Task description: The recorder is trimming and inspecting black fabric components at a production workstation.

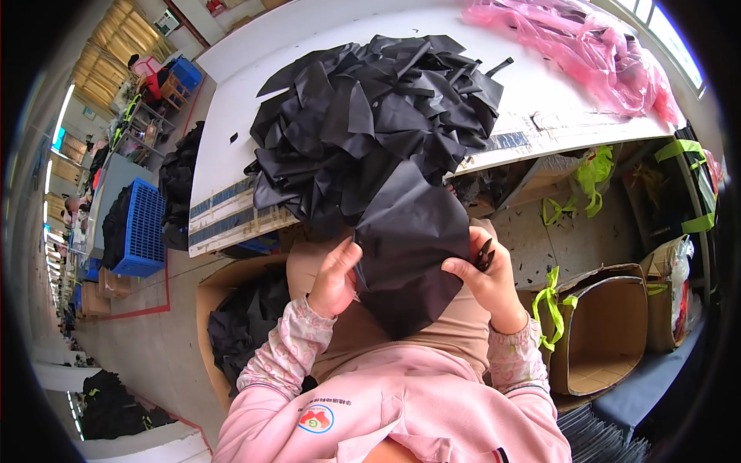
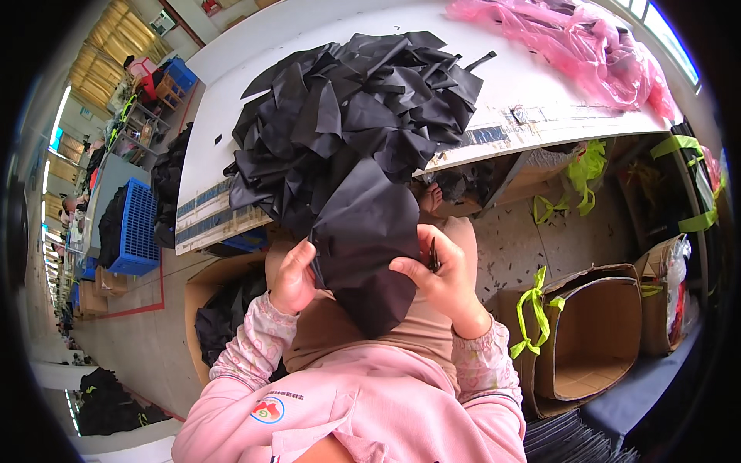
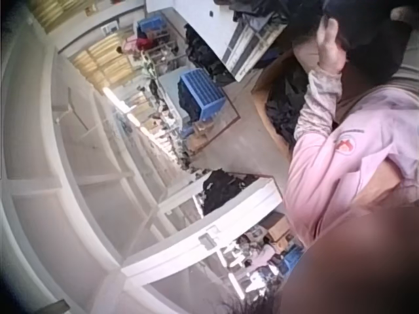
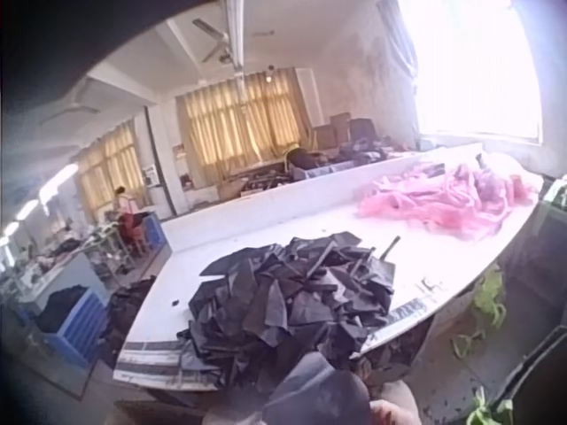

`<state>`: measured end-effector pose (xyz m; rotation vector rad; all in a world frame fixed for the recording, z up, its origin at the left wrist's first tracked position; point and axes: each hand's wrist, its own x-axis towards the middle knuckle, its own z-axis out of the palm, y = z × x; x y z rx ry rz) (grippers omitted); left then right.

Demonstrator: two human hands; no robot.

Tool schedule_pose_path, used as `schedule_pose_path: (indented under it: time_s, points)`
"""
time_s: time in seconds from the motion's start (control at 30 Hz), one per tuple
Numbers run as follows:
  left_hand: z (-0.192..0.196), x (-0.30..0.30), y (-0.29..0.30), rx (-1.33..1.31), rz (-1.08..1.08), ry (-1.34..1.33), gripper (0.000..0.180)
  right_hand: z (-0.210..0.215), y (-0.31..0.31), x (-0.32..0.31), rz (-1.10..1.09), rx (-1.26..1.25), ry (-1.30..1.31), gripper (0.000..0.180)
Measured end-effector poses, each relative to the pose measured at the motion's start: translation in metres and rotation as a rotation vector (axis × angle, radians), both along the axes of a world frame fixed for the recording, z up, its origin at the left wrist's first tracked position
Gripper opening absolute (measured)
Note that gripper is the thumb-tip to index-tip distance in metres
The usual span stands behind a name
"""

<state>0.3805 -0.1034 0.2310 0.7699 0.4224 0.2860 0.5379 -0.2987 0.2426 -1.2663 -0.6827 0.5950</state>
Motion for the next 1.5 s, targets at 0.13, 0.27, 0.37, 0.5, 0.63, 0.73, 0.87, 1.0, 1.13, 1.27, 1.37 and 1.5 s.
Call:
schedule_pose_path:
  time_s: [0.13, 0.27, 0.37, 0.5, 0.63, 0.73, 0.87, 1.0, 1.13, 1.27, 1.37, 1.5]
  points:
    - [-0.007, -0.003, 0.003, 0.169, -0.014, -0.031, 0.030, -0.003, -0.003, 0.008, -0.017, -0.022, -0.041, 0.033]
    - [-0.008, -0.008, 0.016, 0.320, -0.083, -0.033, 0.031, 0.006, -0.006, 0.012, -0.011, 0.029, 0.178, 0.027]
    - [0.005, -0.005, 0.013, 0.563, -0.020, -0.013, 0.029, 0.008, -0.004, 0.014, -0.112, 0.015, 0.150, 0.031]
    - [0.021, 0.003, 0.006, 0.675, 0.012, -0.088, 0.045, 0.015, -0.004, 0.015, -0.105, 0.038, 0.197, 0.035]
    - [0.022, 0.003, 0.001, 0.845, 0.056, -0.143, 0.066, 0.011, -0.005, 0.016, -0.222, -0.010, 0.134, 0.040]
    - [0.025, 0.002, 0.001, 1.068, 0.100, -0.178, 0.055, 0.012, -0.003, 0.014, -0.257, 0.015, 0.141, 0.042]
    - [0.044, 0.004, 0.000, 1.262, -0.031, -0.032, 0.032, 0.012, -0.006, 0.015, -0.268, 0.018, 0.166, 0.040]
    - [0.038, 0.003, 0.000, 0.988, 0.003, 0.008, 0.027, 0.004, -0.006, 0.015, -0.296, -0.066, 0.014, 0.033]
    - [0.038, 0.004, 0.002, 0.929, -0.006, 0.030, 0.024, 0.017, -0.004, -0.007, -0.587, -0.053, -0.475, 0.029]
    - [0.045, 0.006, -0.005, 0.946, -0.068, 0.054, 0.024, 0.053, 0.018, -0.041, -0.192, -0.031, -0.534, 0.039]
    - [0.048, 0.007, -0.011, 1.001, -0.056, 0.024, 0.024, 0.026, 0.036, -0.036, -0.176, -0.115, -0.598, 0.037]
    - [0.049, 0.003, -0.009, 1.024, -0.093, 0.050, 0.023, 0.021, 0.033, -0.033, -0.076, -0.117, -0.488, 0.024]
